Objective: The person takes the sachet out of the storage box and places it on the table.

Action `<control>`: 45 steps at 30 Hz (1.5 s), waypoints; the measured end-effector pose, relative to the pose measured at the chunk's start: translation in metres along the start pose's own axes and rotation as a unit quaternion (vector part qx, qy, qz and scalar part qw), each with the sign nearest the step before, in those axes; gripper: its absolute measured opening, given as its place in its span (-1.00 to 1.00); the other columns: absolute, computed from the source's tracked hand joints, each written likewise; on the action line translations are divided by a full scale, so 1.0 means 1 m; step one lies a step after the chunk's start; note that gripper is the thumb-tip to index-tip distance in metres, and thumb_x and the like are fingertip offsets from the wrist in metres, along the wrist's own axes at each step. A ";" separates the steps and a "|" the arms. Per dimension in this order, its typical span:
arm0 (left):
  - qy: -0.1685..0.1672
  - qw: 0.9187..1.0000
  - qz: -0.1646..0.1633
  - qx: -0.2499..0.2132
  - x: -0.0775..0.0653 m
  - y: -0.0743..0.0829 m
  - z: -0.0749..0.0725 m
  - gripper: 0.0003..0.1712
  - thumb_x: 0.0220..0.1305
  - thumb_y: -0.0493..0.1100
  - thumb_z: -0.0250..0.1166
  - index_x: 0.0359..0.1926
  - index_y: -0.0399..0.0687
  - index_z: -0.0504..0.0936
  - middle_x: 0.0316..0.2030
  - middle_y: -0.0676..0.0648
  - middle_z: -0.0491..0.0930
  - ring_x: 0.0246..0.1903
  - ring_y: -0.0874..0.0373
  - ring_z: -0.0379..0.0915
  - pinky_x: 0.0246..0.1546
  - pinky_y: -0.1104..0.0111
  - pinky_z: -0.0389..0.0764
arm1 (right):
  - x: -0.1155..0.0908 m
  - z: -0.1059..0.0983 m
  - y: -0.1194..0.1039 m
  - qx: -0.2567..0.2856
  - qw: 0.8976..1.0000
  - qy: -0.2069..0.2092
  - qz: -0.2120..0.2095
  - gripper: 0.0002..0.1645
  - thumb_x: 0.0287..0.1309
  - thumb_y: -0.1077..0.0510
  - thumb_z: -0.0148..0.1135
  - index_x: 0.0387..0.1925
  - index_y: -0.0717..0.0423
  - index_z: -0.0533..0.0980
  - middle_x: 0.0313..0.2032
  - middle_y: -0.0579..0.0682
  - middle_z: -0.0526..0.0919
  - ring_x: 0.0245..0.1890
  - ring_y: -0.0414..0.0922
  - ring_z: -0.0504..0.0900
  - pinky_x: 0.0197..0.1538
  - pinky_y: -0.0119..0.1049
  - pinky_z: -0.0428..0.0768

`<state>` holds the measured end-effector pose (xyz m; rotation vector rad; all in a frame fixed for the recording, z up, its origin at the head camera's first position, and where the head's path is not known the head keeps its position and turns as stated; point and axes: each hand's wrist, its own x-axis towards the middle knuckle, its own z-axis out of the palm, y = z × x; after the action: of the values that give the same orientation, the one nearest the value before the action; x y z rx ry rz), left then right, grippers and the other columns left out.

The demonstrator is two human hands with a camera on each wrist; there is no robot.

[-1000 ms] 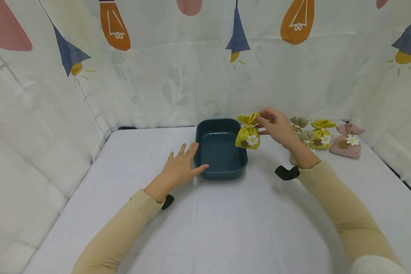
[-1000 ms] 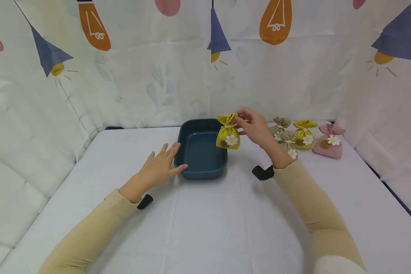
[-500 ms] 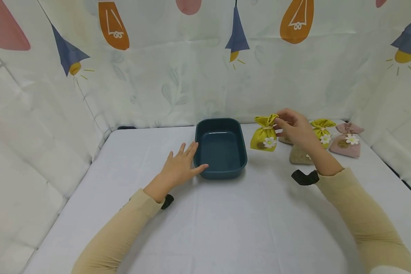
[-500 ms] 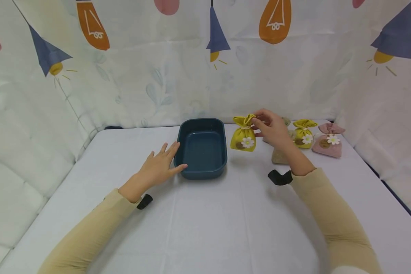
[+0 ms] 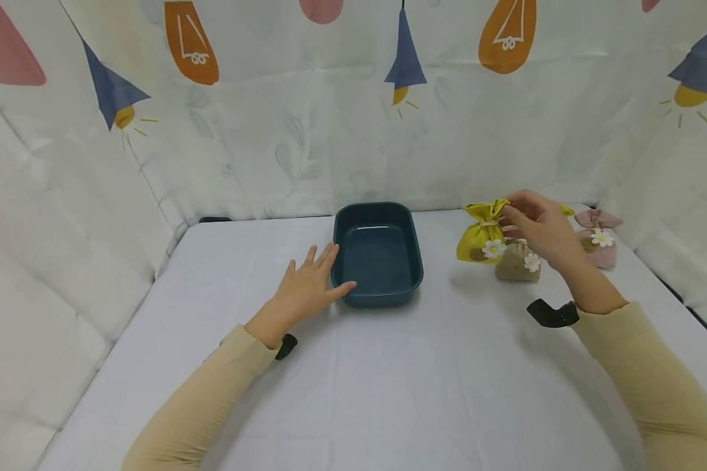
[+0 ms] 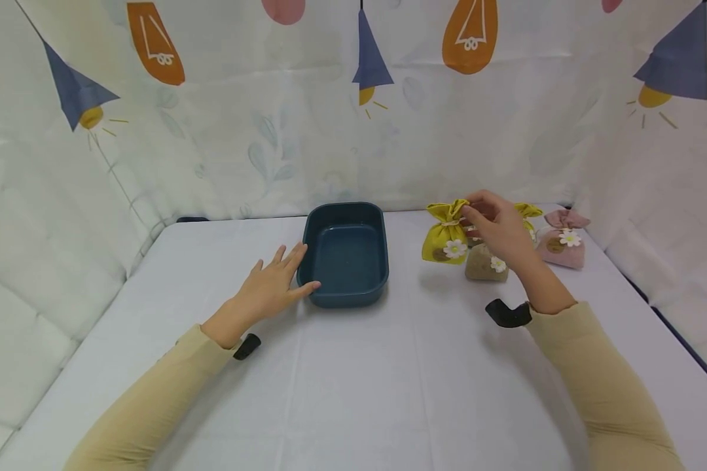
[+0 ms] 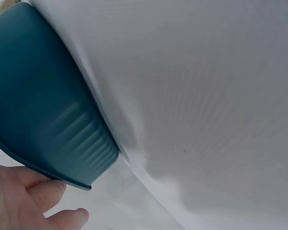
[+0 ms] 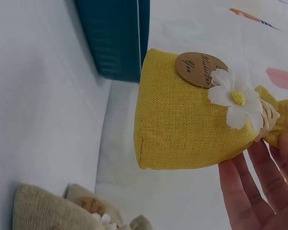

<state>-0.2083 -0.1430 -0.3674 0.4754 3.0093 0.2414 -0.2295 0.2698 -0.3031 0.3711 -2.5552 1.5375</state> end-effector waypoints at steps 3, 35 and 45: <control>-0.002 1.000 -0.002 -0.001 0.000 0.000 0.000 0.12 0.43 0.51 -0.01 0.67 -0.03 -0.19 0.63 -0.05 -0.16 0.59 -0.17 -0.29 0.43 -0.33 -0.08 | -0.004 -0.006 0.003 0.013 1.000 0.008 -0.001 -0.65 0.58 0.11 0.05 0.20 0.26 0.46 -0.15 -0.37 0.62 -0.16 -0.41 0.64 -0.14 -0.47 0.68; -0.003 1.000 0.002 -0.005 0.000 0.001 -0.003 0.12 0.43 0.50 0.00 0.67 -0.04 -0.18 0.63 -0.06 -0.17 0.59 -0.17 -0.30 0.42 -0.34 -0.07 | -0.037 -0.074 0.038 0.019 0.995 0.088 0.053 -0.88 0.53 0.08 0.10 -0.06 -0.22 0.54 -0.23 -0.56 0.60 -0.29 -0.52 0.65 -0.27 -0.57 0.64; -0.007 1.000 0.001 -0.006 0.001 0.001 -0.002 0.12 0.43 0.50 0.00 0.67 -0.04 -0.19 0.63 -0.06 -0.17 0.59 -0.17 -0.31 0.42 -0.34 -0.09 | -0.044 -0.086 0.052 0.001 0.989 0.104 0.106 -0.89 0.57 0.03 0.01 -0.02 -0.24 0.47 -0.23 -0.59 0.51 -0.29 -0.59 0.57 -0.23 -0.66 0.58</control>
<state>-0.2092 -0.1424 -0.3658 0.4767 2.9928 0.2540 -0.2023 0.3754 -0.3170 -0.0618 -2.4922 1.5535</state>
